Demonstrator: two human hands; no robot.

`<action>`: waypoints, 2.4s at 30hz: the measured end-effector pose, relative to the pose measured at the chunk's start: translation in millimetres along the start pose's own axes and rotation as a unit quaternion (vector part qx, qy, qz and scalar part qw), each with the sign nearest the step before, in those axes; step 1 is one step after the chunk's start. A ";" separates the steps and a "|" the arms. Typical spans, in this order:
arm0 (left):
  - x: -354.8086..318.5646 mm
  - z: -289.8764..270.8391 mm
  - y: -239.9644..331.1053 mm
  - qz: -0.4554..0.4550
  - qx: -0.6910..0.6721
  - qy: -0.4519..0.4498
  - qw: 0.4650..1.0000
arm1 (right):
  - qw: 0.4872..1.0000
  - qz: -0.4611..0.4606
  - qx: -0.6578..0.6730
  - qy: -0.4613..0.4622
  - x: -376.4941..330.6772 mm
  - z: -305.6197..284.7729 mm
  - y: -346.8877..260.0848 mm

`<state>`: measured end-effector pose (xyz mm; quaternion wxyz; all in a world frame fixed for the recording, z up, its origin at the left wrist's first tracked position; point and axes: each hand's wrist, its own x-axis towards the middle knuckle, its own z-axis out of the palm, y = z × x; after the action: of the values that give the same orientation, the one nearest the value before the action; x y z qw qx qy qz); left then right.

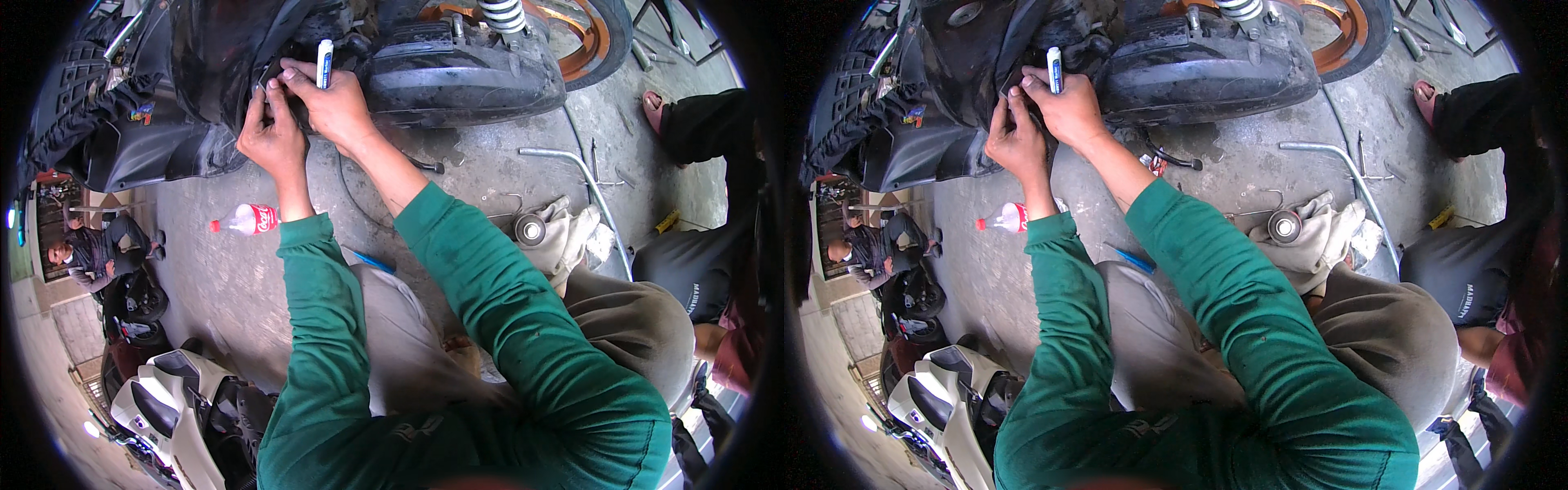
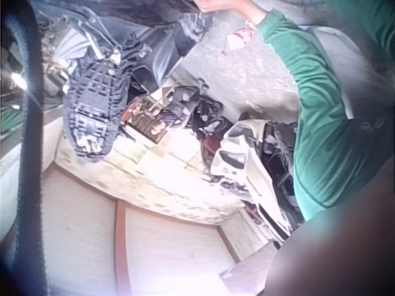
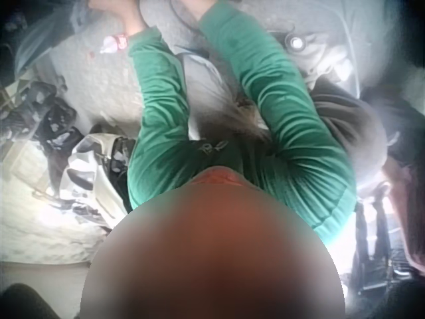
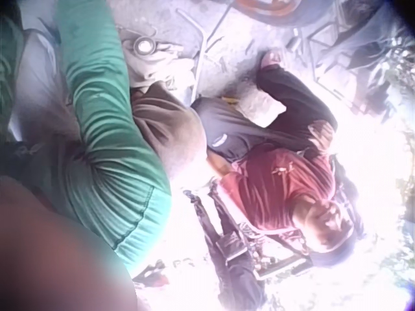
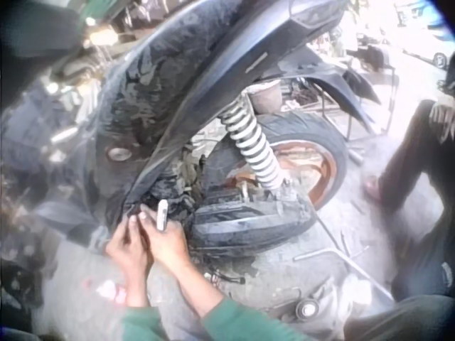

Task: The person marks a small metal part with a white marker while seated on the floor next to a motorcycle. They repeatedly position the part against the motorcycle frame, mark it, and then move to a bench vise to clamp and adjust the part.

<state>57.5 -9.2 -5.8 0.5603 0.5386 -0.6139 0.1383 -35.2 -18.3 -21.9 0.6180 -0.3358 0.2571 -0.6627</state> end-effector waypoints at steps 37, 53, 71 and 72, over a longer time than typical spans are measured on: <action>-16.8 2.4 -5.3 0.164 0.080 0.071 0.981 | 0.997 0.009 0.065 -0.029 -8.6 -10.2 -10.6; -7.3 9.8 9.8 0.047 0.050 0.051 0.996 | 0.997 -0.059 -0.029 -0.046 0.9 -13.2 -2.4; -6.3 13.1 12.4 0.012 -0.011 0.049 0.999 | 0.986 -0.074 0.149 -0.019 31.7 -28.8 -14.5; -6.5 13.2 11.8 0.008 -0.012 0.046 0.999 | 0.992 -0.052 0.113 -0.015 32.2 -28.9 -14.0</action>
<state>39.4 -11.6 -10.5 0.5933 0.5203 -0.5929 0.1603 -66.7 -50.9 -25.8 0.6206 -0.2865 0.1534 -0.7136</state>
